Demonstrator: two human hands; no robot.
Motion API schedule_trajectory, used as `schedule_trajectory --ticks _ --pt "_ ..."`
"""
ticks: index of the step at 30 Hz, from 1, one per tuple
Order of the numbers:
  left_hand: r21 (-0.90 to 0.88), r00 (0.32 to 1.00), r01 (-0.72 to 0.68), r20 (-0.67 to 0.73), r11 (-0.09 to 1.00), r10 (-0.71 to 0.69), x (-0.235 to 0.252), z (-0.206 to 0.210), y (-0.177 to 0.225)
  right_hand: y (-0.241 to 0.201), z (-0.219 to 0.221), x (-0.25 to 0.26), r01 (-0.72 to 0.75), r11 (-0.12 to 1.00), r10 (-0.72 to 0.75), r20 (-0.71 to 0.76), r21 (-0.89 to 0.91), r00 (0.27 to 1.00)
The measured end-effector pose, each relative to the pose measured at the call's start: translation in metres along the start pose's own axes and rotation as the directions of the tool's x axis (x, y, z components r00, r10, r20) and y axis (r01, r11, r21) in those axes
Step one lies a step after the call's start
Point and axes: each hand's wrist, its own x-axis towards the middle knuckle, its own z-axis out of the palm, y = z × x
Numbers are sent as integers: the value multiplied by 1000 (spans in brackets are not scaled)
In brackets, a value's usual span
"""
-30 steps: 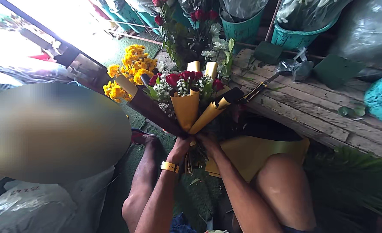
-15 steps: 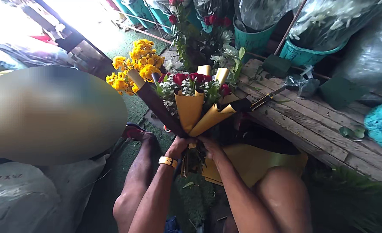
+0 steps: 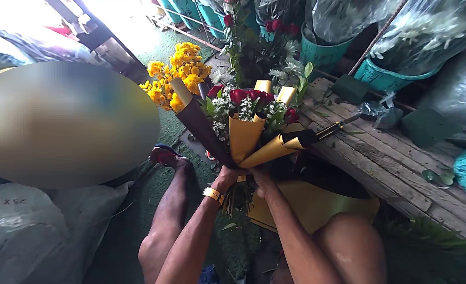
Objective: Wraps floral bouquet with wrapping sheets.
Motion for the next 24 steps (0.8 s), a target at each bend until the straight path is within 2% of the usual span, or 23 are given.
schedule_trajectory --ticks 4,7,10,12,14,16,17,18,20,22,24 --pt "-9 999 -21 -50 1000 20 0 3 -4 -2 3 -4 -20 1000 21 -28 20 999" --pt "52 996 -26 -86 998 30 5 5 -8 -3 3 -3 -18 998 19 -14 58 1000" --pt "91 993 -10 -116 996 20 3 3 -7 4 0 -8 -44 985 39 32 164 999" --pt "58 992 30 -125 998 -23 -10 2 -5 5 -18 -30 -19 975 15 18 223 1000" --pt "10 993 61 -107 998 -59 -34 0 2 -5 -45 -69 170 978 -150 -160 121 976" --pt "-12 994 38 -99 999 -39 -67 -5 4 -26 -82 -101 386 919 -388 -327 -76 861" --pt "-13 995 21 -99 1000 -23 -84 -8 4 -42 -101 -114 447 882 -469 -348 -147 812" --pt "-10 995 -3 -98 1000 2 -101 -10 4 -62 -118 -127 477 853 -522 -327 -214 788" --pt "6 994 -56 -95 998 57 -134 -11 4 -97 -139 -156 488 812 -560 -188 -321 807" --pt "7 989 -106 -105 994 106 -160 -9 4 -121 -147 -184 471 791 -523 -33 -390 852" --pt "12 982 -152 -107 988 153 -182 -6 8 -133 -149 -209 470 772 -515 14 -429 857"
